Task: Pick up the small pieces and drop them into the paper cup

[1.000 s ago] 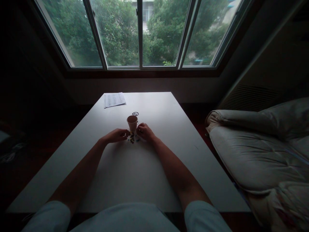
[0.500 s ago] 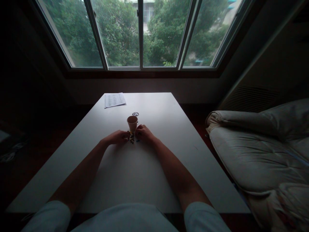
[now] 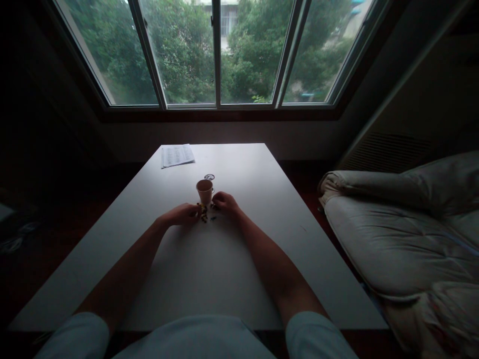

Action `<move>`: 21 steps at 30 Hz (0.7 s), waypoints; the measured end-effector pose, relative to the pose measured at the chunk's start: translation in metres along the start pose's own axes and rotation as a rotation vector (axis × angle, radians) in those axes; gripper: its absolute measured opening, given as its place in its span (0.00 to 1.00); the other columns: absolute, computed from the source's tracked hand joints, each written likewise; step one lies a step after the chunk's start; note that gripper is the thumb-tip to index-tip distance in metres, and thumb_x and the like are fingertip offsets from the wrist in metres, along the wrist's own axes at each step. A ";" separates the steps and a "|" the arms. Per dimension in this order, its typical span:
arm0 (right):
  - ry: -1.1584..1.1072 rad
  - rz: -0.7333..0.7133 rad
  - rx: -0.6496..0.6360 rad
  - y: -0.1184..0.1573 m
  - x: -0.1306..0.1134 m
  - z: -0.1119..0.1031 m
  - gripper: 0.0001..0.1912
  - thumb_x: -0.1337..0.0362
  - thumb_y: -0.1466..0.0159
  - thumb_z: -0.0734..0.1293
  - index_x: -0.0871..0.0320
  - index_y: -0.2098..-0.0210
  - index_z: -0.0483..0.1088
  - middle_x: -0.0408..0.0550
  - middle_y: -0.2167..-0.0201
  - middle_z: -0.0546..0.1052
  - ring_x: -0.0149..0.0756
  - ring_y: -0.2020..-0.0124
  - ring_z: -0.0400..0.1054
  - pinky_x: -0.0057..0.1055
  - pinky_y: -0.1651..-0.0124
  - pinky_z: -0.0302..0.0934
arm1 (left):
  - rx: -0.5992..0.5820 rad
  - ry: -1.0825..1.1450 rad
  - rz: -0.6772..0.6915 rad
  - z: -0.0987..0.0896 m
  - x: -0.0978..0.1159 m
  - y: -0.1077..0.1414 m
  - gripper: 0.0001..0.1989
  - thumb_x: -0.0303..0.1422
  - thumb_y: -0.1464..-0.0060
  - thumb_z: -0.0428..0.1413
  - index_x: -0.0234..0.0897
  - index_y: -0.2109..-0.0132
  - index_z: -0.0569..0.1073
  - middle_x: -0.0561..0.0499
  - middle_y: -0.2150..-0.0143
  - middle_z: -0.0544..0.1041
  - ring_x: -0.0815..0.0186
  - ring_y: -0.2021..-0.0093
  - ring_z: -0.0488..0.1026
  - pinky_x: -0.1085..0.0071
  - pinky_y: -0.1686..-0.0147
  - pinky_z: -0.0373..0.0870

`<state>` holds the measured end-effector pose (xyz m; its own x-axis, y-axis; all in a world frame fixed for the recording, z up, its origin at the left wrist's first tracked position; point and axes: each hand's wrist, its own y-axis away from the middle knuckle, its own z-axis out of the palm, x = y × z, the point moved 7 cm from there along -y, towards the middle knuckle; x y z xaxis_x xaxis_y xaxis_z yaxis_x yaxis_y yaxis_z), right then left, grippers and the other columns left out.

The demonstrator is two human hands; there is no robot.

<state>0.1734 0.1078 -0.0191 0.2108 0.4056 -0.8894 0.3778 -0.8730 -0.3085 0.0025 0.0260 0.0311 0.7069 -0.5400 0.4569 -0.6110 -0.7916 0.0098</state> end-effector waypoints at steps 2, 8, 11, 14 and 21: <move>-0.002 -0.004 0.022 0.000 0.001 0.002 0.11 0.57 0.42 0.67 0.58 0.64 0.73 0.46 0.68 0.78 0.35 0.66 0.72 0.32 0.62 0.67 | -0.002 -0.016 0.010 0.001 0.000 -0.001 0.07 0.30 0.48 0.53 0.40 0.64 0.76 0.52 0.71 0.74 0.69 0.73 0.67 0.72 0.72 0.57; -0.020 0.013 0.164 -0.001 0.003 -0.013 0.12 0.56 0.41 0.66 0.57 0.64 0.72 0.47 0.66 0.78 0.37 0.63 0.73 0.35 0.57 0.67 | 0.005 -0.047 0.007 0.002 -0.005 -0.001 0.06 0.30 0.48 0.53 0.39 0.64 0.75 0.52 0.68 0.76 0.68 0.71 0.68 0.72 0.69 0.58; 0.028 0.022 0.242 -0.001 0.006 -0.022 0.12 0.56 0.39 0.65 0.57 0.63 0.72 0.48 0.64 0.79 0.37 0.62 0.73 0.35 0.56 0.67 | 0.011 -0.033 0.012 0.002 -0.009 -0.001 0.06 0.30 0.47 0.53 0.39 0.63 0.75 0.52 0.69 0.76 0.69 0.71 0.68 0.73 0.69 0.58; 0.155 0.000 0.228 0.000 0.004 -0.017 0.09 0.59 0.39 0.65 0.56 0.62 0.72 0.49 0.59 0.78 0.36 0.61 0.72 0.35 0.55 0.67 | 0.065 0.018 -0.006 -0.002 -0.020 -0.001 0.07 0.31 0.45 0.53 0.38 0.61 0.75 0.53 0.69 0.75 0.70 0.71 0.67 0.74 0.68 0.60; 0.317 -0.093 0.054 0.007 -0.006 0.006 0.09 0.66 0.39 0.65 0.55 0.60 0.73 0.46 0.64 0.78 0.34 0.65 0.70 0.30 0.60 0.64 | 0.341 0.063 -0.007 -0.011 -0.051 -0.003 0.04 0.28 0.47 0.55 0.36 0.65 0.75 0.49 0.63 0.76 0.68 0.65 0.70 0.72 0.63 0.66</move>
<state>0.1695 0.0981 -0.0174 0.4510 0.5411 -0.7098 0.3620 -0.8378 -0.4087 -0.0361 0.0589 0.0179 0.6809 -0.5242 0.5115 -0.4448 -0.8508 -0.2799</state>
